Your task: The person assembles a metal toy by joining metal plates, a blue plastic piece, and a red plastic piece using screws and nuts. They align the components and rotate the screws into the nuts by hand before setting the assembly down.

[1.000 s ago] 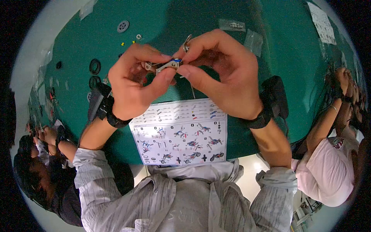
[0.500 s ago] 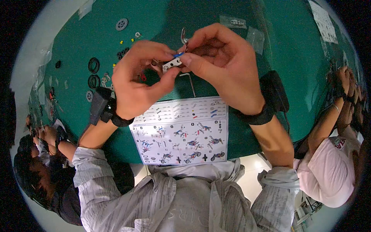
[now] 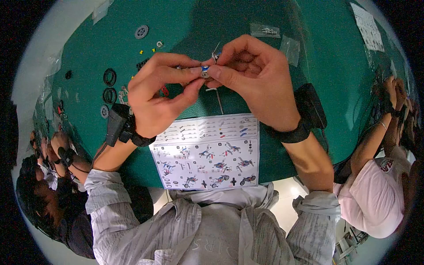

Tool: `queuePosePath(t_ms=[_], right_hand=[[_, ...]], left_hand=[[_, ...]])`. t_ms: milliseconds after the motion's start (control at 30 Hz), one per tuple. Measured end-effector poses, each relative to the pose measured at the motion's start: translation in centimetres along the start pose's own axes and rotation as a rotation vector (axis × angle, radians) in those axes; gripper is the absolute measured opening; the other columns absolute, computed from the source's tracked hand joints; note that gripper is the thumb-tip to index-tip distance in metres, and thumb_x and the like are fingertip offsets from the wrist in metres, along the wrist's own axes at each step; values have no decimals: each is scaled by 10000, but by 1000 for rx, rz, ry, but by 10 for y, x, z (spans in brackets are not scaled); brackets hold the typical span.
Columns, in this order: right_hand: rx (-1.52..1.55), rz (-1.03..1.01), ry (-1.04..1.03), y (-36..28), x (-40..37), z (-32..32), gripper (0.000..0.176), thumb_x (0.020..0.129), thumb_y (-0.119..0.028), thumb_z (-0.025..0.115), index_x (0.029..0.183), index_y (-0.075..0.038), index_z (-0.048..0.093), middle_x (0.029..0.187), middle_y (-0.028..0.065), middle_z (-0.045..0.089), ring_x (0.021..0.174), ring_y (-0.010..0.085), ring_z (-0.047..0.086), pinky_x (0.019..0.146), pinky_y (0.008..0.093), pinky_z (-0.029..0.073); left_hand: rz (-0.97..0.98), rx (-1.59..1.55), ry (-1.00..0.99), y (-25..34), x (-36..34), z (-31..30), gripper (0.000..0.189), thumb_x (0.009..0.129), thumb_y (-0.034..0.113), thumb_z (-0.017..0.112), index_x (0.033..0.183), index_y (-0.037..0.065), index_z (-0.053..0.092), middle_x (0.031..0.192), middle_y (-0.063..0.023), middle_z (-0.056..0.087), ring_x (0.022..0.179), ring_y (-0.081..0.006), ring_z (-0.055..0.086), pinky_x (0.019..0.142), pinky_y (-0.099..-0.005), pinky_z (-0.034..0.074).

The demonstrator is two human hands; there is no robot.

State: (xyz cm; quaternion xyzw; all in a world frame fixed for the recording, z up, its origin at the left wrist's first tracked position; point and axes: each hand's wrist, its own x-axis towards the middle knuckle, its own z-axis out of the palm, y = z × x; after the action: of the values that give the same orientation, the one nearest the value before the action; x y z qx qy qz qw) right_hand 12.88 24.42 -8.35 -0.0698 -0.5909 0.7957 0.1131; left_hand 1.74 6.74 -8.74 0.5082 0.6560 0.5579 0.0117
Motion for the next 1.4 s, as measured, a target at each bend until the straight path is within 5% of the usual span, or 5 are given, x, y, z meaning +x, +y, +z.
queuePosePath(t_ms=[433, 633, 933, 1400], right_hand=[[1, 18, 23, 2, -1, 1, 150, 905, 13, 692, 1004, 29, 581, 961, 140, 696, 886, 190, 717, 776, 290, 622], [-10, 65, 94, -1, 2, -4, 116, 928, -2, 659, 1016, 26, 589, 1006, 153, 702, 909, 186, 705, 794, 300, 619], [66, 115, 113, -6, 4, -8, 136, 934, -23, 656, 1046, 12, 587, 1031, 144, 693, 939, 189, 697, 809, 302, 616], [42, 101, 38, 3, 4, -21, 231, 970, -86, 618, 1182, -16, 558, 1147, 142, 658, 1025, 202, 686, 886, 296, 596]], left_hand=[[18, 36, -46, -8, -3, 0, 280, 730, -62, 811, 985, 36, 750, 1054, -122, 677, 864, -171, 689, 699, -270, 549], [-240, -290, -67, -3, -5, 7, 491, 777, -77, 775, 1234, -16, 608, 1142, -124, 639, 880, -129, 659, 708, -256, 540], [-507, -682, -91, -8, -5, 4, 304, 958, 22, 623, 1249, -39, 560, 880, -111, 709, 793, -158, 699, 734, -263, 558], [-419, -646, -137, -20, -7, 4, 301, 973, 26, 596, 1266, -35, 560, 1058, -140, 695, 924, -202, 712, 798, -298, 594]])
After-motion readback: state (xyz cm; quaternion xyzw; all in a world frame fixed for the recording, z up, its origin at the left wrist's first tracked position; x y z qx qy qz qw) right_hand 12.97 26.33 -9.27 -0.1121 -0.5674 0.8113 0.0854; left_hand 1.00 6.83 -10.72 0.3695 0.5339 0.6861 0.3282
